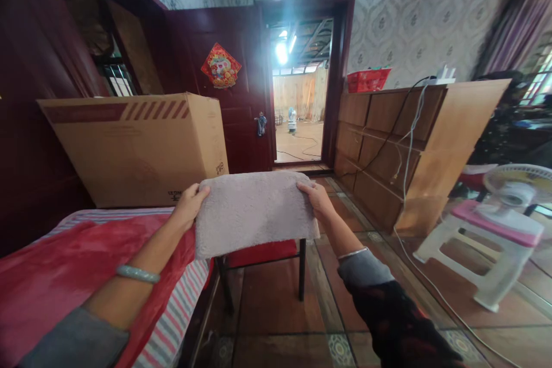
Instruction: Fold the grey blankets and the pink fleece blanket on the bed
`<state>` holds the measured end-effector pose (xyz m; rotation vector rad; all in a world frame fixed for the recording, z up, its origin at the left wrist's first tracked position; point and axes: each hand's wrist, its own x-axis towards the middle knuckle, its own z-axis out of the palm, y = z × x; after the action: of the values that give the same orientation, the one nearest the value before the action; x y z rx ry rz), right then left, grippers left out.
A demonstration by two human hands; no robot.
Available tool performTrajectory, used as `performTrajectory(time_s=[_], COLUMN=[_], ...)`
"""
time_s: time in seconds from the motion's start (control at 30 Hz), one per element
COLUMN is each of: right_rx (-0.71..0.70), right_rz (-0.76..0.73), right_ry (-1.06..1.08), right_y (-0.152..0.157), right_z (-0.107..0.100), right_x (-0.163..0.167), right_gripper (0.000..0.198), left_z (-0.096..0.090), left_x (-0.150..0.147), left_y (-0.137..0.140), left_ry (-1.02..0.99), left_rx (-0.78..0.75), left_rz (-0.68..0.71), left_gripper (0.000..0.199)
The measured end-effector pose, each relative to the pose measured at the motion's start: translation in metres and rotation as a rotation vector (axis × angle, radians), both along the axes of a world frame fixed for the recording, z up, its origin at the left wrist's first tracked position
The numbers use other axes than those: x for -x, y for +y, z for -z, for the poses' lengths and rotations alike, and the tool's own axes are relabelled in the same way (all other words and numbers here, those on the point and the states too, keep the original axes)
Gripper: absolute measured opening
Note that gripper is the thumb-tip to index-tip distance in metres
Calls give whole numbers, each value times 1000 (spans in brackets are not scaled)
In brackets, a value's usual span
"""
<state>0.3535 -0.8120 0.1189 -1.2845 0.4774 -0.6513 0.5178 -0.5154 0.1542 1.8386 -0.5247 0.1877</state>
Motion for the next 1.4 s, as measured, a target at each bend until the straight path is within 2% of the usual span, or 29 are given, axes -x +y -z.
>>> performTrajectory(time_s=[0.07,0.2,0.3,0.4,0.47,0.5,0.6,0.7,0.77,0.87,1.0,1.2,1.3,1.4], right_rx=[7,33,172,522,806,950,1319,1562,1674,1722,1728,1750,1751,1731], right_rz=[-16,-39,-28,187,369,415,362,273,199,123,178,188,178,168], right_ry=[10,23,65,165,143,96,-20,58,164,265,259,256,279,313], right_y=[0,-4,-11,-14,-7,-1,24,47,54,54,51,53,53,52], right_z=[0,1,3,3,-3,-8,-27,-40,-38,-29,-21,-22,-21,-21], right_x=[0,2,7,10,9,6,-10,-29,-39,-45,-44,-43,-45,-44], right_gripper=[27,29,34,40,40,40,43,46,45,43,45,45,45,46], left_z=[4,2,-5,-11,-13,-15,-19,-20,-17,-10,-5,-6,3,28], left_x=[0,-6,-6,7,21,29,49,53,48,38,33,31,31,34], left_y=[3,7,8,3,-7,-14,-39,-59,-64,-64,-62,-52,-25,31], left_ry=[0,-72,-146,-365,-579,-668,-817,-858,-846,-849,-906,-858,-813,-739], left_rx=[-35,-245,-385,-451,-504,-544,-685,-800,-862,-885,-840,-867,-875,-871], left_rz=[3,-74,-211,-293,-224,-162,-10,31,64,124,119,154,74,-45], left_gripper=[29,24,19,34,45,50,62,70,72,71,70,75,72,66])
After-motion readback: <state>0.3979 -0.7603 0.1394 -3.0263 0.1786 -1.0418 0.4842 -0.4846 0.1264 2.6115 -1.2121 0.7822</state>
